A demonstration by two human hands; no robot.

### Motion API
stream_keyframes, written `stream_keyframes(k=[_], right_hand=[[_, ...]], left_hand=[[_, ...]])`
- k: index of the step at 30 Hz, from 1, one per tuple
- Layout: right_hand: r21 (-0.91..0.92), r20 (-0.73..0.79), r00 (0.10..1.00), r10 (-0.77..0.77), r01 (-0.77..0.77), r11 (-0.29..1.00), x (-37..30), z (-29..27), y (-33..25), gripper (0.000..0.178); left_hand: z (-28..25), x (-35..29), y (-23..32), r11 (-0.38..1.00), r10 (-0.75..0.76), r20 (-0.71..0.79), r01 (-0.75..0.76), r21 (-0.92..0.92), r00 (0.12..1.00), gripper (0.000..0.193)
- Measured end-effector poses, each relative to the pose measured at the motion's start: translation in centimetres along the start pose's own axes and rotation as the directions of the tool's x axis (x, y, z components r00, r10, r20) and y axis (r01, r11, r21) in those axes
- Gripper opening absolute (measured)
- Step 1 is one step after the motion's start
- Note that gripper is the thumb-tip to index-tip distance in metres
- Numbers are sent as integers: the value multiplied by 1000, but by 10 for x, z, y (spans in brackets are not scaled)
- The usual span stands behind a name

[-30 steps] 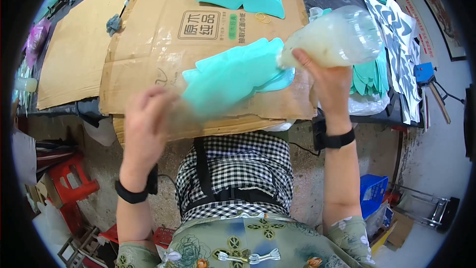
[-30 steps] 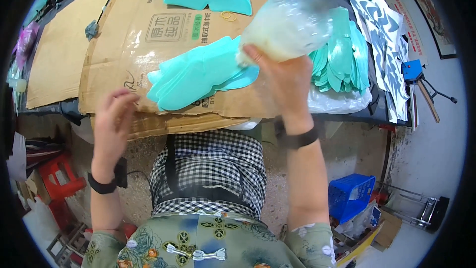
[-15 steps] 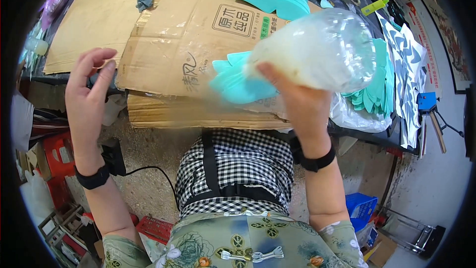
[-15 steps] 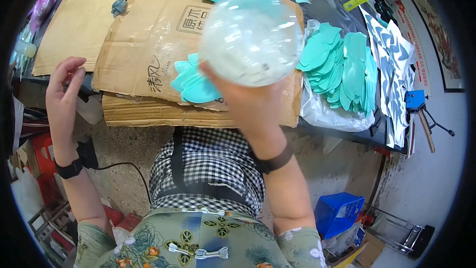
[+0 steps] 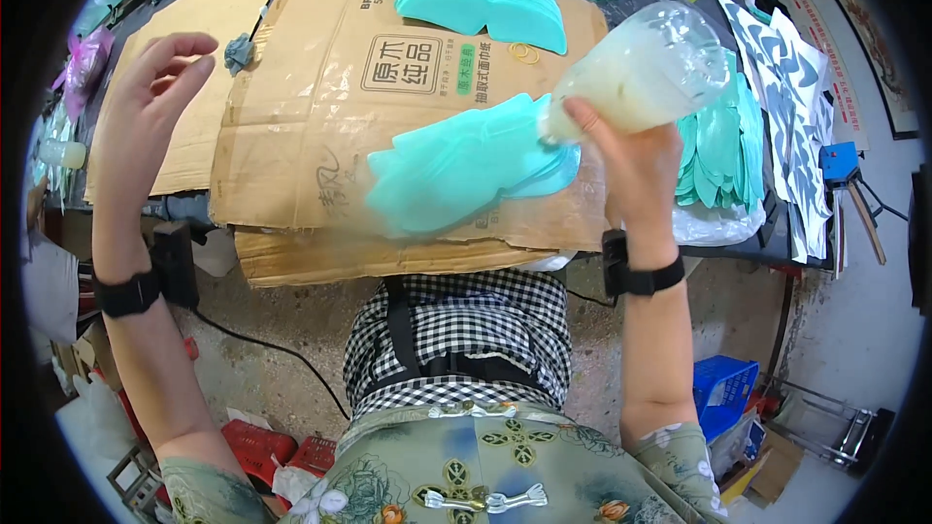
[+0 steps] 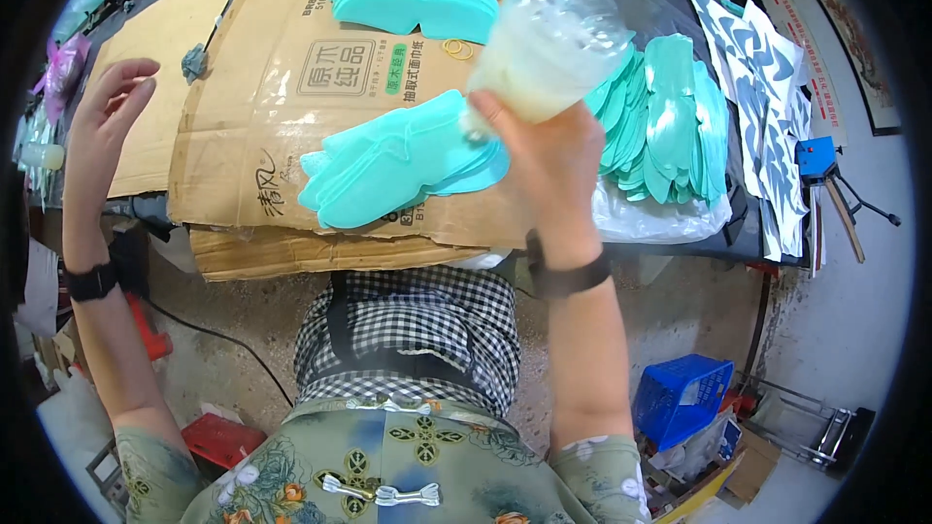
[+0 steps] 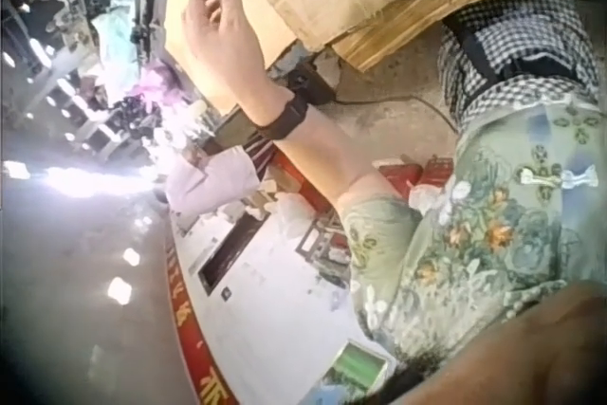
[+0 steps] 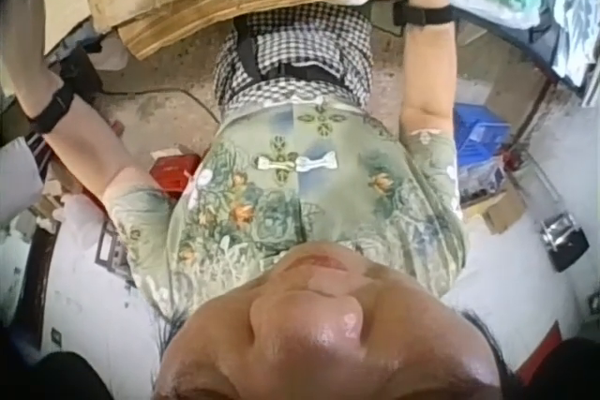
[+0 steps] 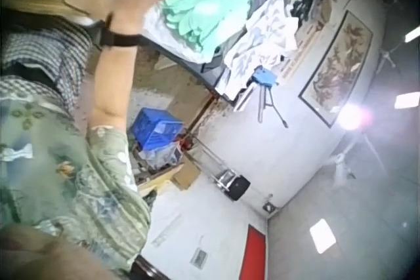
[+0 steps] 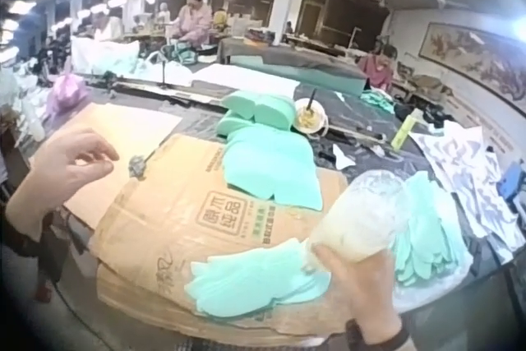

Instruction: Applying glue to shoe components using a squeeze bottle in a factory setting.

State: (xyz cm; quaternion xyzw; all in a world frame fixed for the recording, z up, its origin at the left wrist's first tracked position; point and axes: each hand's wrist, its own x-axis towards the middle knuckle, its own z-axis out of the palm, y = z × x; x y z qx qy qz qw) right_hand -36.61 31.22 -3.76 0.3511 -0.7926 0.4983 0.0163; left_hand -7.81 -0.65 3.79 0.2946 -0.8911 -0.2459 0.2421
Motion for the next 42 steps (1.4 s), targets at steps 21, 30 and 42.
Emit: stream_keyframes(k=[21, 30, 42], right_hand=[[162, 157, 967, -201, 176, 971, -15, -9, 15, 53], [474, -12, 956, 293, -253, 843, -20, -60, 38, 57], [525, -435, 873, 221, 47, 850, -44, -86, 19, 82]], left_hand=[[175, 110, 11, 966, -133, 112, 104, 236, 985, 72], [243, 134, 30, 886, 115, -46, -81, 456, 992, 97], [118, 13, 92, 993, 90, -191, -103, -57, 977, 35]])
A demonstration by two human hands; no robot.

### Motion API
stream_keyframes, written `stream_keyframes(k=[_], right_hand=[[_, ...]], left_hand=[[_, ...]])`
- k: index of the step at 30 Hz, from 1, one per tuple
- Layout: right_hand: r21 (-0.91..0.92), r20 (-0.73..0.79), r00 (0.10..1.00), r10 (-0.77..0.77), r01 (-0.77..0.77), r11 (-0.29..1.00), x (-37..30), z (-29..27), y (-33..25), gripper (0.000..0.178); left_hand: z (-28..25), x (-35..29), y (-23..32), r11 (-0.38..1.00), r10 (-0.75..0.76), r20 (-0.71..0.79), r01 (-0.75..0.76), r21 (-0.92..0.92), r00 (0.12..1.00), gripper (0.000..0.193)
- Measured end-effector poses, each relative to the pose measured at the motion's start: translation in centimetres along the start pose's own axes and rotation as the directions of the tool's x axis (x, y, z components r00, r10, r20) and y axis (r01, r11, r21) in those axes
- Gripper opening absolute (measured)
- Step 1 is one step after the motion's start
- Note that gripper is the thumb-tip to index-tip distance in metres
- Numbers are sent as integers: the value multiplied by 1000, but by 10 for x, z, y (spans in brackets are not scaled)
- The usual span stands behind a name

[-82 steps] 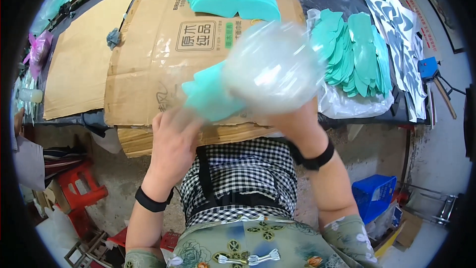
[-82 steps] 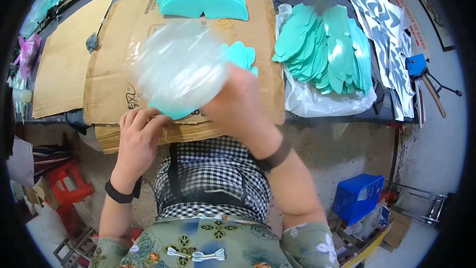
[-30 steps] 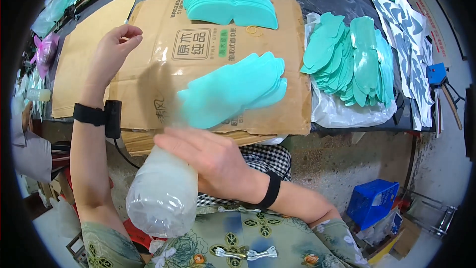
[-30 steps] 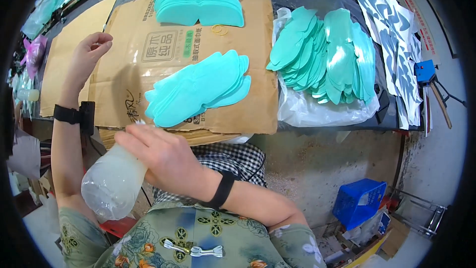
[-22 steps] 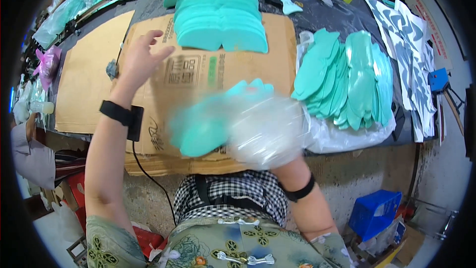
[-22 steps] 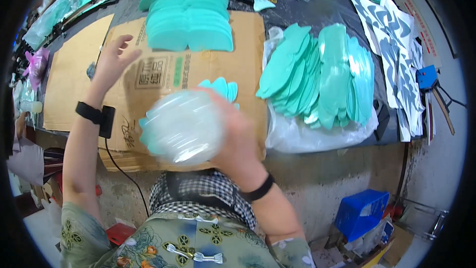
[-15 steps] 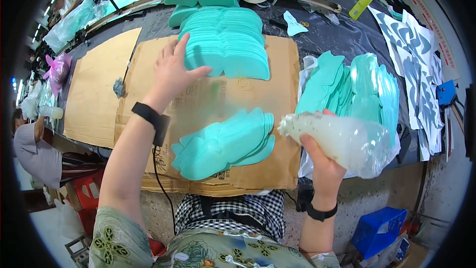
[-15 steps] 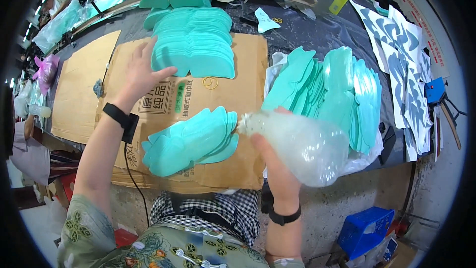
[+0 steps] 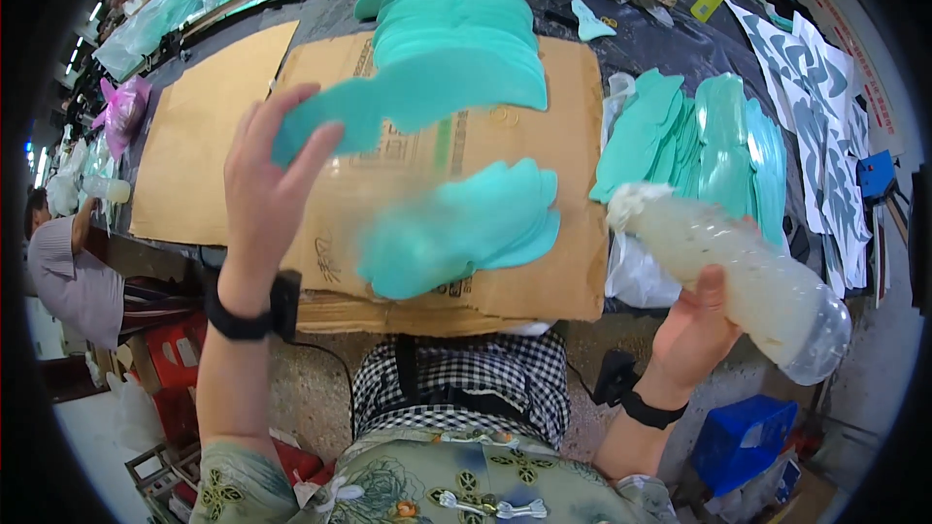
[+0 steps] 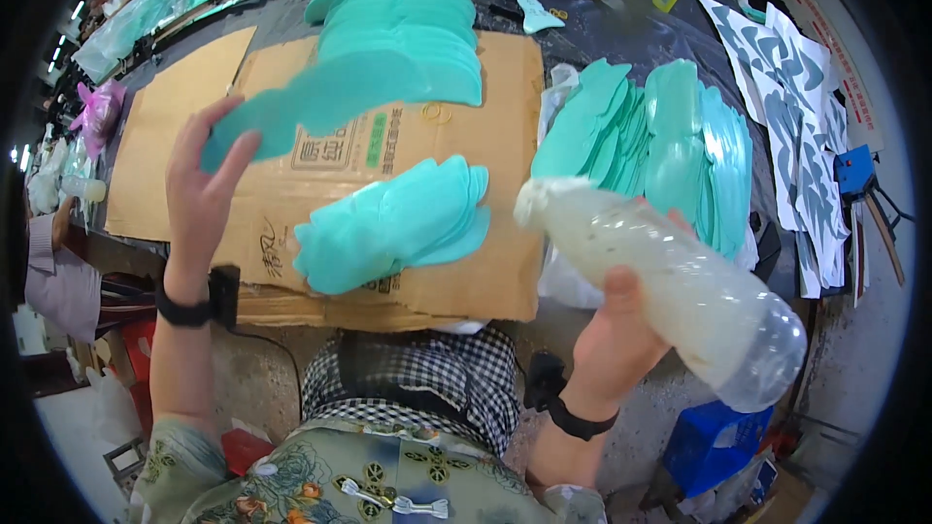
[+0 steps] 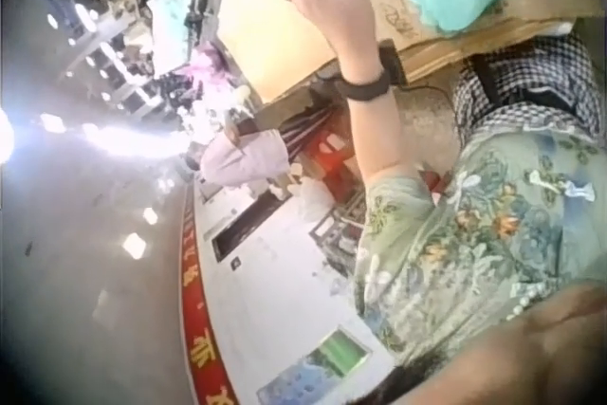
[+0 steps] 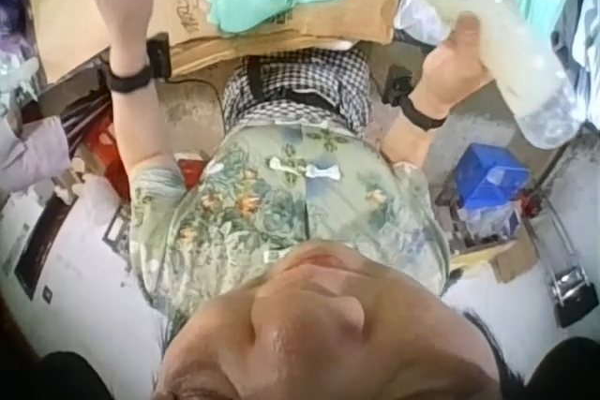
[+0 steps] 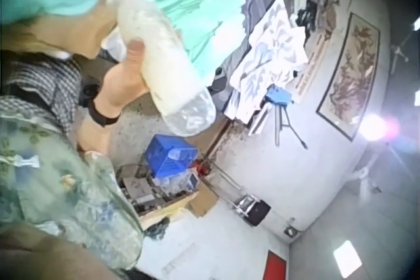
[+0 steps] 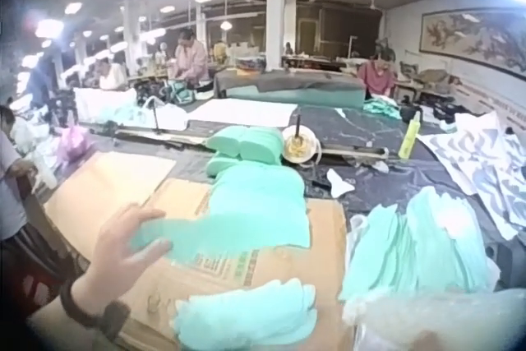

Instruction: Applying glue to shoe components using a squeeze bottle in a factory setting.

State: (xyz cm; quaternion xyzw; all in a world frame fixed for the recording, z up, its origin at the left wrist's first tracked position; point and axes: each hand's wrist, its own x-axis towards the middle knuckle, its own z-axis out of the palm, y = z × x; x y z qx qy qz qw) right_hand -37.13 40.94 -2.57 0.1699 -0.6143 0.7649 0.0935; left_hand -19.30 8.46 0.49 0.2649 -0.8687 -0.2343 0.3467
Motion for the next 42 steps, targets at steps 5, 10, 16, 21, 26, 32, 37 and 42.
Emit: stream_keyframes(k=[5, 10, 16, 21, 26, 32, 37, 42], right_hand=[[162, 157, 987, 34, -60, 985, -16, 20, -18, 71], [-159, 429, 901, 65, 4, 987, -28, 71, 0, 40], [-233, 643, 766, -25, 226, 946, -59, 124, 11, 30], [-268, 756, 651, -66, 400, 877, -19, 133, 22, 35], [-519, 526, 846, 90, 236, 822, 23, 123, 49, 40], [-377, 614, 787, 59, 227, 898, -62, 120, 18, 35], [-119, 823, 505, -259, 600, 791, -88, 148, -3, 32], [-169, 766, 640, -65, 298, 940, -89, 170, 8, 28]], left_hand=[[23, -88, 16, 991, 15, 176, -38, 125, 984, 42], [51, -118, 0, 963, -49, 203, -8, 268, 978, 34], [46, -127, -8, 957, 62, 182, -110, 267, 981, 30], [25, -149, -20, 963, 122, 222, -169, 208, 967, 33], [24, -166, -28, 979, 122, 194, -150, 135, 973, 42], [27, -164, -34, 999, 23, 193, -31, 35, 981, 44], [5, -170, -38, 996, -78, 148, 72, 42, 986, 45], [-14, -176, -39, 993, -4, 103, -8, 116, 995, 35]])
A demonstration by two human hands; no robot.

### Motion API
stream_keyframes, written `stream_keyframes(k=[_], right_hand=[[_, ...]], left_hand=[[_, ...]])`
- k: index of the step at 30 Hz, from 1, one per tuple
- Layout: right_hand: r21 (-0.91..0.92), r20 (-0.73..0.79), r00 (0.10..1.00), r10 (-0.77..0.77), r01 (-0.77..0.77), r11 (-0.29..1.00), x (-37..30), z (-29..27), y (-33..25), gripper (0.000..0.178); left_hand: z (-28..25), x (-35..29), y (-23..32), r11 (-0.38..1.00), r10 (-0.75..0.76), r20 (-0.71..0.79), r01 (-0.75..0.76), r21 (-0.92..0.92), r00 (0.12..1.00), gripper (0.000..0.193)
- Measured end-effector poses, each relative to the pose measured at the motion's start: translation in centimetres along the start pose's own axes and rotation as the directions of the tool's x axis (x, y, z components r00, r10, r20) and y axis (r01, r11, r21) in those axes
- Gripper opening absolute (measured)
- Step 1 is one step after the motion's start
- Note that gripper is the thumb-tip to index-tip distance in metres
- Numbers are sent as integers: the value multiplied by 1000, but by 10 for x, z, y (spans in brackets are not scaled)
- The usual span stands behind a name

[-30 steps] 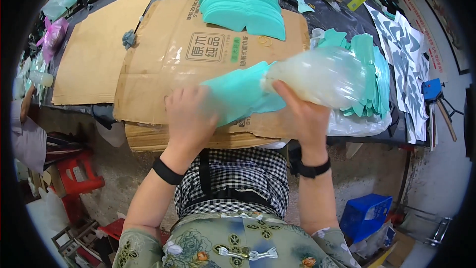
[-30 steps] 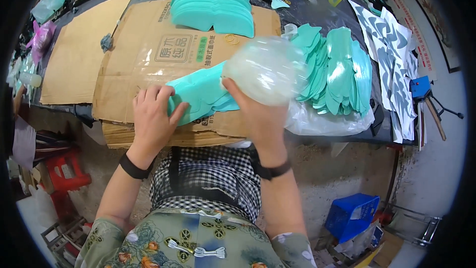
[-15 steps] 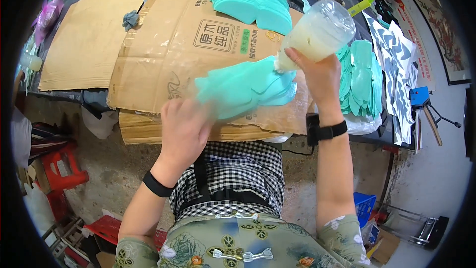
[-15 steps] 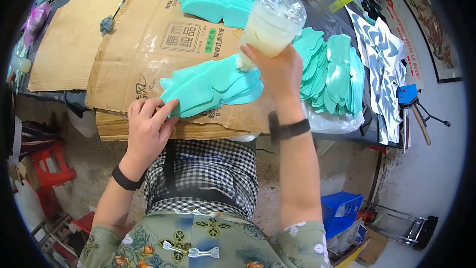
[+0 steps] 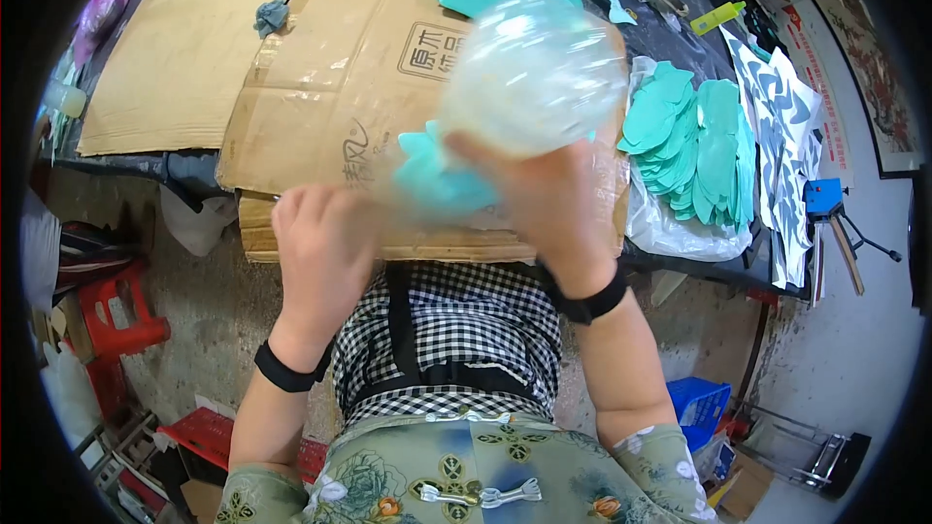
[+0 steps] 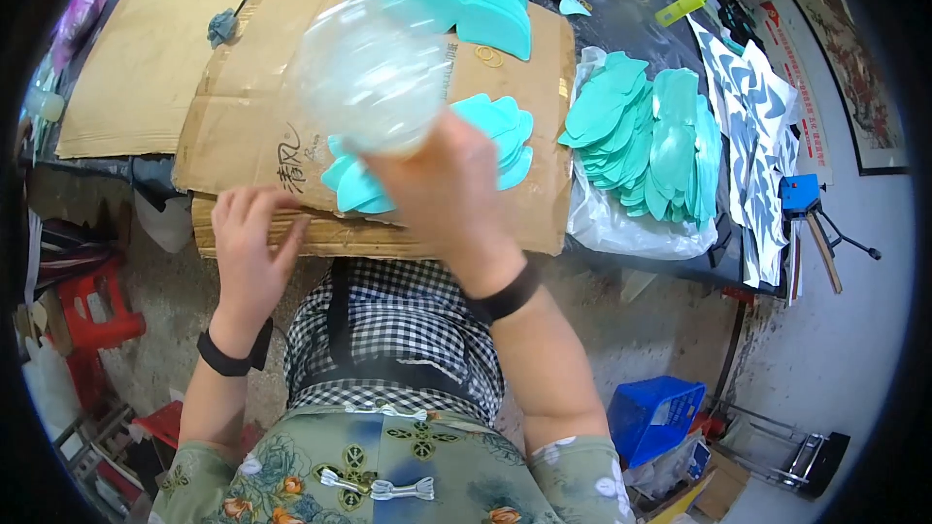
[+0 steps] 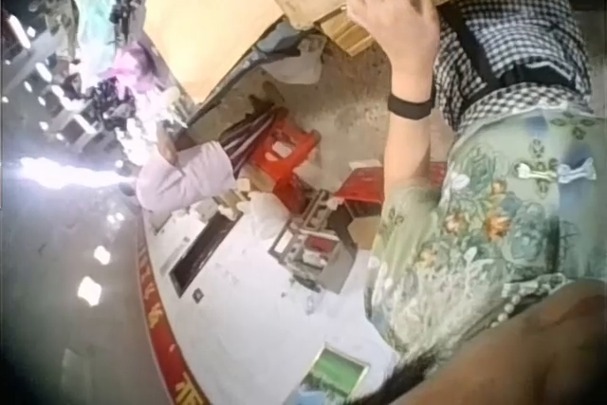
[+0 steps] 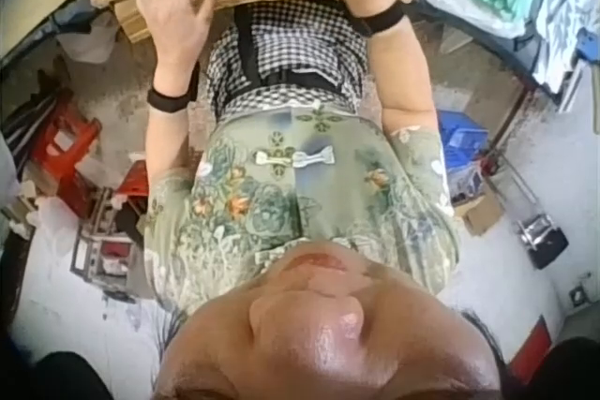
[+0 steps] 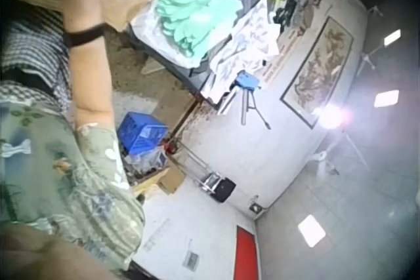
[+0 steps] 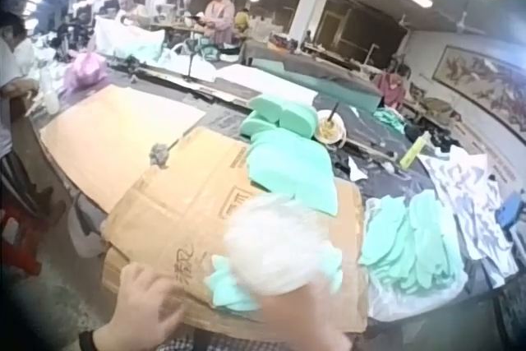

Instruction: Applying glue to shoe components using a squeeze bottle in a factory setting.

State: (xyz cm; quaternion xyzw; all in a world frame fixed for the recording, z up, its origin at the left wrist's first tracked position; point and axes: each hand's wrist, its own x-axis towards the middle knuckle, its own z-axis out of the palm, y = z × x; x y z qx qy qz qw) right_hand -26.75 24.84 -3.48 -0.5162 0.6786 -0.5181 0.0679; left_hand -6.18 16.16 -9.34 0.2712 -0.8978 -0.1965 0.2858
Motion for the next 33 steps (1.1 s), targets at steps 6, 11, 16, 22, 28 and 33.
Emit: stream_keyframes(k=[6, 11, 16, 22, 28, 33], right_hand=[[48, 65, 994, 91, -95, 994, 8, -25, 29, 36], [-249, -237, 941, 241, -298, 921, 43, -100, 73, 42], [-184, -254, 938, 238, -289, 940, 10, -98, 63, 44], [-112, -14, 993, -113, 111, 987, -47, -7, 1, 44], [17, 151, 959, -241, 241, 970, -55, 23, -23, 41], [150, 154, 985, 77, -101, 984, -31, -3, -25, 44]], left_hand=[[24, 6, 20, 983, 172, 150, -179, 35, 974, 29], [22, 9, 18, 981, 181, 165, -189, 34, 969, 31], [16, 11, 5, 995, 92, 98, -87, -51, 991, 27], [-19, 12, -35, 949, -278, -59, 265, -172, 959, 28], [-45, -4, -57, 930, -352, -181, 322, -175, 918, 26], [-42, -18, -62, 868, -451, -113, 405, -288, 885, 23]])
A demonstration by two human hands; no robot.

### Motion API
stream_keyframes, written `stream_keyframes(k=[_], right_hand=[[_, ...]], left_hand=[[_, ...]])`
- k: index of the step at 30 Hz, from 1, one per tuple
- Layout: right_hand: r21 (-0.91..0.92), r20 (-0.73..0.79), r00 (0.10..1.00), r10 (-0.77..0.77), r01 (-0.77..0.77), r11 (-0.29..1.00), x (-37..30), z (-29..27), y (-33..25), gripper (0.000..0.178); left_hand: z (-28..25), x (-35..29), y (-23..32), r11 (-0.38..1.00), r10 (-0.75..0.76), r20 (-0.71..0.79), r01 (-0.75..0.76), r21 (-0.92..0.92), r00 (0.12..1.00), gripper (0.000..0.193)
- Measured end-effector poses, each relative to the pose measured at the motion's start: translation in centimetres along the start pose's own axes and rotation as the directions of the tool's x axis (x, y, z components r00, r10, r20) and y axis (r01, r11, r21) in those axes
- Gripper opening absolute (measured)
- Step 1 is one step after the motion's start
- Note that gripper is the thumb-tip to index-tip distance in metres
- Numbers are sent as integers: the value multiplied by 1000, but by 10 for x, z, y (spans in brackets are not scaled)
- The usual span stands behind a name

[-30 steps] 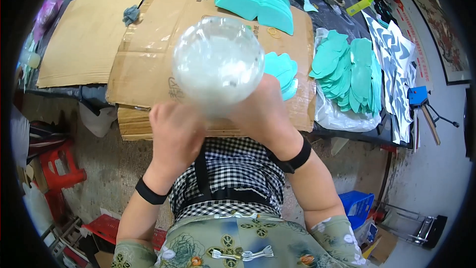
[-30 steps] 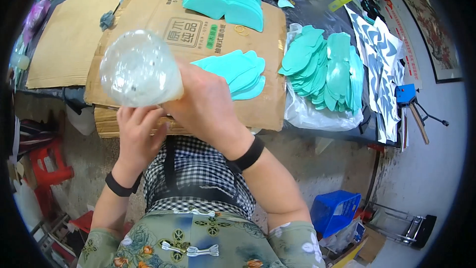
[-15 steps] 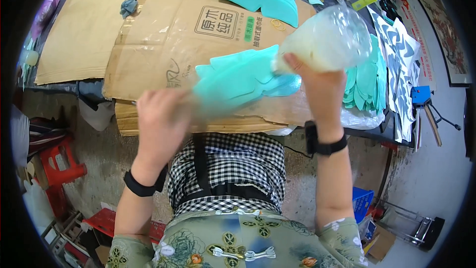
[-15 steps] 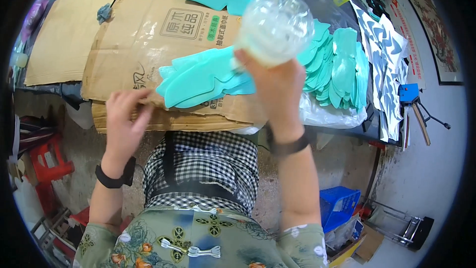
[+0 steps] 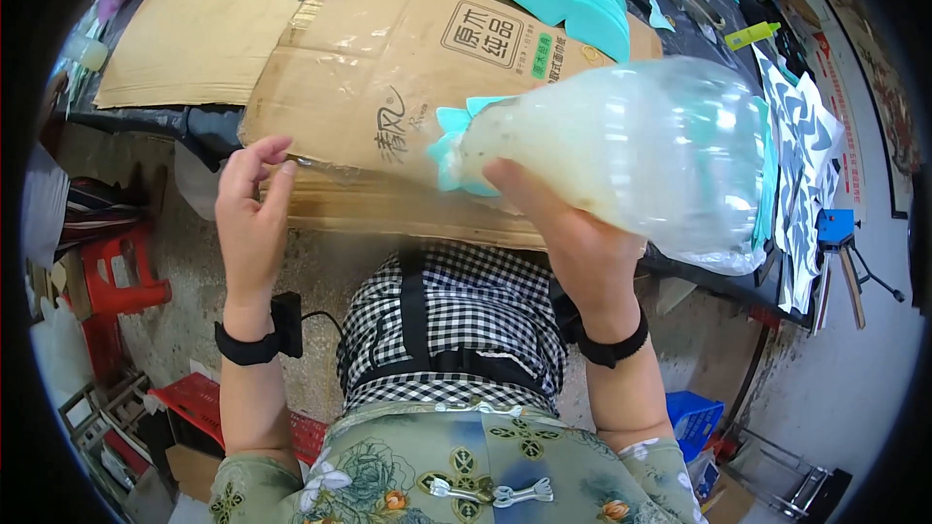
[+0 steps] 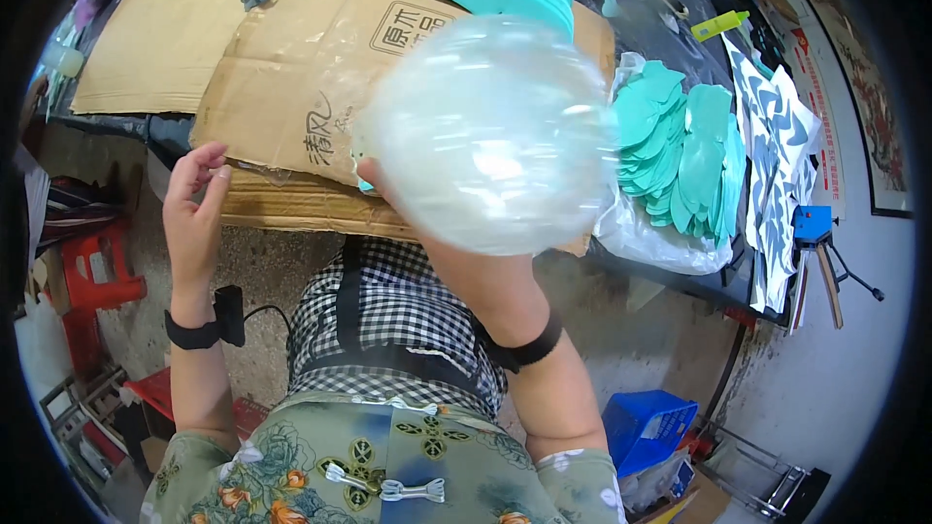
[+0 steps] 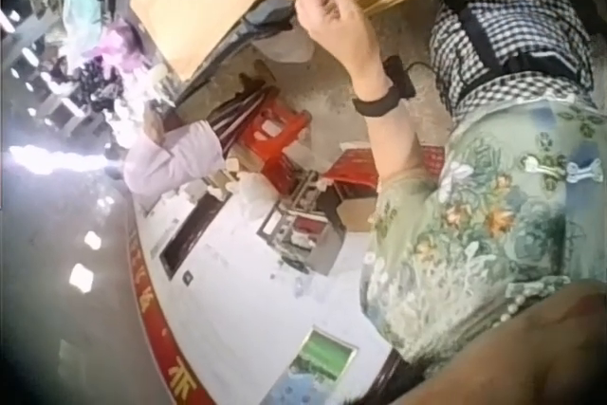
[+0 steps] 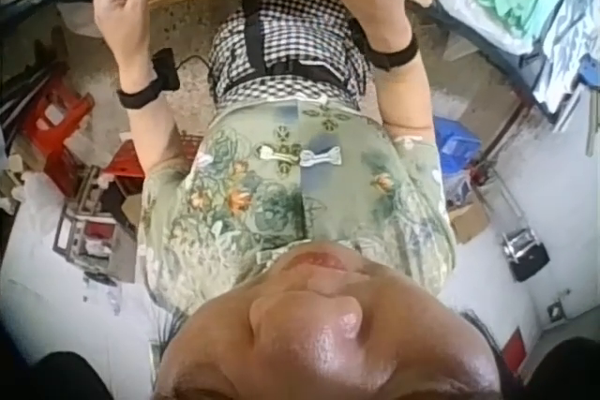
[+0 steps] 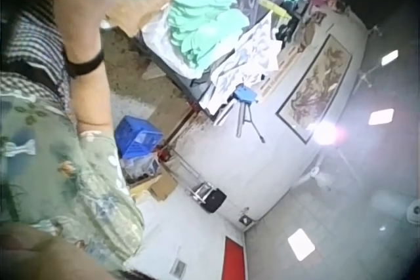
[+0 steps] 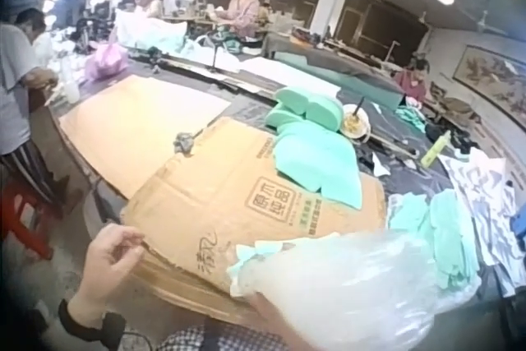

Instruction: Applying glue to shoe components using a squeeze bottle in a factory setting.

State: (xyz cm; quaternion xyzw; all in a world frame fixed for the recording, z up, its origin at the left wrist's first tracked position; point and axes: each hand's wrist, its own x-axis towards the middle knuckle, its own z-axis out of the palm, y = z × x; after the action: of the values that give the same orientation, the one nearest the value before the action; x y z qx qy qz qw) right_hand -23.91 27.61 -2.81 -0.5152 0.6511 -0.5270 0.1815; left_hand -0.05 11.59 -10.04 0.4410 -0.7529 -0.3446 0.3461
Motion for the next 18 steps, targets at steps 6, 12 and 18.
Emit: stream_keyframes(k=[6, 12, 18], right_hand=[[-250, 133, 954, -268, 294, 922, 12, 23, 13, 44], [-34, -248, 948, 198, -213, 976, 36, -60, 57, 31], [36, -649, 740, 177, -203, 979, 3, -147, 83, 37]], left_hand=[[39, -9, 17, 822, -3, 107, 63, -567, 994, 28], [56, -6, 47, 991, 78, 278, -104, 80, 957, 22], [84, -4, 60, 991, 95, 375, -124, 55, 922, 24]])
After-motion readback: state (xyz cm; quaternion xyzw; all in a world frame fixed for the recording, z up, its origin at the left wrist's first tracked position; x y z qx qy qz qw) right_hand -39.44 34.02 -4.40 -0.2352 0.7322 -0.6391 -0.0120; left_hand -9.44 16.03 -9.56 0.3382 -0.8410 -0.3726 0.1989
